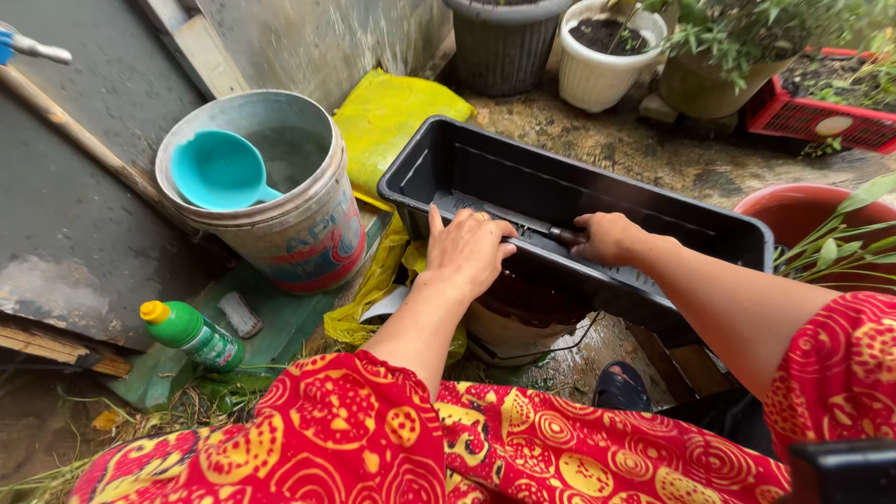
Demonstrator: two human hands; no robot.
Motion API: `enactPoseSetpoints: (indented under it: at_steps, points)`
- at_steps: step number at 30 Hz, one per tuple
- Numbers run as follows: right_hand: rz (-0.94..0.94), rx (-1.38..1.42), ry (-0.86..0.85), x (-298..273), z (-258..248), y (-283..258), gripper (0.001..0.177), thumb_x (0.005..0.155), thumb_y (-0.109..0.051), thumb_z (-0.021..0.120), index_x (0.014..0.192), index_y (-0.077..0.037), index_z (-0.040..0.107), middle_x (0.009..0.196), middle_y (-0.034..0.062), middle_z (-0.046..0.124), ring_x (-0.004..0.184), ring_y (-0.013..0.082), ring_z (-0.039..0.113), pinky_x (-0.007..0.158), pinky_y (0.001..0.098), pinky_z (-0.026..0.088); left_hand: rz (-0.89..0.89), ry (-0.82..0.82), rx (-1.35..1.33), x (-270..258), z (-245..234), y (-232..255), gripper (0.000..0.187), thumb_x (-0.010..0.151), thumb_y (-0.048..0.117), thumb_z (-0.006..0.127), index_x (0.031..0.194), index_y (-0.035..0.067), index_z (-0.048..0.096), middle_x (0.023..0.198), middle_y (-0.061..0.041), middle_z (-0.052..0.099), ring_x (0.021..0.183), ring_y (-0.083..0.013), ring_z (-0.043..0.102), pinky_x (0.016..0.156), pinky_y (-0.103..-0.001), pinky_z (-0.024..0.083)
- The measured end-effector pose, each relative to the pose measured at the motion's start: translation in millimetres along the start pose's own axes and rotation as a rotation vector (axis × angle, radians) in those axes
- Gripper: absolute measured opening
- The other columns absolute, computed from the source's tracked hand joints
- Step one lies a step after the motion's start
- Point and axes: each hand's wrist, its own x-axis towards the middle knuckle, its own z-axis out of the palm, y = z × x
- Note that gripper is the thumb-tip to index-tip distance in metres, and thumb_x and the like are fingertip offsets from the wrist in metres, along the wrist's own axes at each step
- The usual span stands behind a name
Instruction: The person prepares a planter by pouring liquid from a bottle into a container, rinsing a black planter with water from a bucket using a scoop, adjusting the planter base with scissors, and filling it with soil from a bag using a cup.
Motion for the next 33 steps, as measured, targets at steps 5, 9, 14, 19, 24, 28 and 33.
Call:
enactPoseSetpoints:
  at_steps: [5,9,14,19,24,28,33]
  points:
    - [0.056,-0.263,-0.106,-19,-1,-25,0.041,0.086,-0.035,0.077,0.117,-0.008,0.078,0.114,0.0159,0.075,0.115,0.0327,0.071,0.098,0.0420,0.057,0.014,0.061,-0.004,-4,0,-4,0.019,0.091,0.031,0.070,0.107,0.031,0.080,0.111,0.001,0.073,0.119,-0.0231,0.057,0.124,-0.061,0.015]
    - [0.101,-0.165,-0.092,-38,-21,-42,0.042,0.080,-0.028,0.083,0.117,-0.013,0.072,0.113,0.0142,0.069,0.109,0.0332,0.068,0.092,0.0431,0.057,0.040,0.094,-0.058,-4,-1,-5,0.017,0.086,0.031,0.074,0.101,0.028,0.082,0.106,0.000,0.074,0.115,-0.0242,0.057,0.111,-0.051,0.031]
    - [0.033,0.120,0.259,-85,-70,-40,0.037,0.080,-0.029,0.083,0.108,-0.008,0.075,0.099,0.0151,0.075,0.096,0.0307,0.072,0.087,0.0429,0.055,0.019,0.088,-0.069,-3,-7,2,0.019,0.082,0.032,0.077,0.100,0.028,0.083,0.106,-0.001,0.075,0.114,-0.0239,0.058,0.101,-0.045,0.037]
    - [0.249,0.234,0.698,-195,-102,32,0.040,0.088,-0.036,0.080,0.121,-0.014,0.076,0.102,0.0134,0.076,0.083,0.0252,0.070,0.075,0.0425,0.054,-0.073,-0.128,-0.077,2,-19,5,0.029,0.088,0.032,0.076,0.117,0.032,0.077,0.116,-0.005,0.074,0.126,-0.0264,0.054,0.119,-0.052,0.026]
    - [0.526,0.223,0.686,-236,-44,233,0.040,0.080,-0.030,0.088,0.112,-0.008,0.080,0.093,0.0179,0.080,0.074,0.0266,0.074,0.069,0.0437,0.059,-0.057,-0.024,-0.157,-8,-23,14,0.034,0.085,0.026,0.076,0.120,0.028,0.075,0.129,-0.005,0.066,0.134,-0.0263,0.046,0.119,-0.062,0.017]
    - [0.718,0.098,0.390,-232,-7,323,0.046,0.067,-0.026,0.096,0.108,-0.005,0.084,0.092,0.0192,0.084,0.072,0.0283,0.080,0.071,0.0440,0.064,-0.086,0.023,-0.158,-17,-33,17,0.029,0.087,0.025,0.075,0.116,0.026,0.077,0.128,-0.004,0.067,0.138,-0.0259,0.043,0.118,-0.066,0.017]
    - [0.642,-0.077,0.324,-213,-44,236,0.045,0.069,-0.040,0.095,0.107,-0.018,0.089,0.101,0.0131,0.080,0.093,0.0323,0.074,0.087,0.0450,0.058,-0.131,0.225,-0.193,-29,-41,-10,0.023,0.084,0.022,0.076,0.106,0.024,0.081,0.121,-0.006,0.071,0.128,-0.0289,0.053,0.109,-0.056,0.035]
